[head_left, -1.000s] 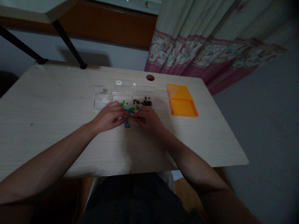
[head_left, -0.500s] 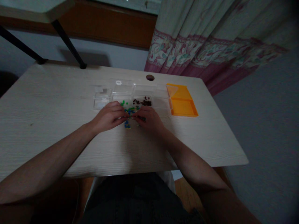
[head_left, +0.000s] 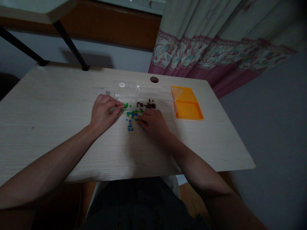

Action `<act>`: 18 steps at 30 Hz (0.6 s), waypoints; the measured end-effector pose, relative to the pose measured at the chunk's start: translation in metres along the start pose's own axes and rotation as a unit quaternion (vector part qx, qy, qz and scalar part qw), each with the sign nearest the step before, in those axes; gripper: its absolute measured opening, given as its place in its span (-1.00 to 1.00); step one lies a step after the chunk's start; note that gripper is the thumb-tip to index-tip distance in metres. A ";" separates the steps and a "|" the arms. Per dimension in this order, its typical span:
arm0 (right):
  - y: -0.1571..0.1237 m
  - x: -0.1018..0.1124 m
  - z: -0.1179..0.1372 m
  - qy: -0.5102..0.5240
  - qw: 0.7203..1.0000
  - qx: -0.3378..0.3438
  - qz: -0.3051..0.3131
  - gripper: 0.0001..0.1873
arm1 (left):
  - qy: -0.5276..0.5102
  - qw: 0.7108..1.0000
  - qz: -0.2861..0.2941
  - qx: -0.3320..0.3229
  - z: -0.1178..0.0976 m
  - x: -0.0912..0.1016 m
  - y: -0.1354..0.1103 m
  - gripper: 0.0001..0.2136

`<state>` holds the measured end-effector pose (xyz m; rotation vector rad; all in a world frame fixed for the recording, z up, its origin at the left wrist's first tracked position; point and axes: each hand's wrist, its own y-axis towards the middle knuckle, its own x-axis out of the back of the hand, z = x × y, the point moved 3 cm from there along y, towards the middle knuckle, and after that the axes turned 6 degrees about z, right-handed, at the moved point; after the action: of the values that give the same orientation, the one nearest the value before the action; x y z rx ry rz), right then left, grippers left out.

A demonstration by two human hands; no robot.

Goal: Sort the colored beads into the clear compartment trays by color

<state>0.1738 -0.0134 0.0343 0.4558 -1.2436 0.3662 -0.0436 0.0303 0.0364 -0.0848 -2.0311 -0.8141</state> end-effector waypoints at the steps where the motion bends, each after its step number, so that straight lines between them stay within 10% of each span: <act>1: 0.000 0.000 0.000 -0.002 1.000 0.002 -0.002 -0.84 | 0.000 1.000 -0.001 -0.002 0.000 0.000 0.000 -0.79; 18: 0.002 -0.001 0.002 -0.005 0.999 0.022 -0.028 -0.81 | 0.001 1.000 -0.002 -0.012 0.001 -0.002 -0.001 -0.80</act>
<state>0.1707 -0.0126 0.0339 0.5295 -1.2318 0.3449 -0.0434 0.0304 0.0346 -0.0937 -2.0213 -0.8399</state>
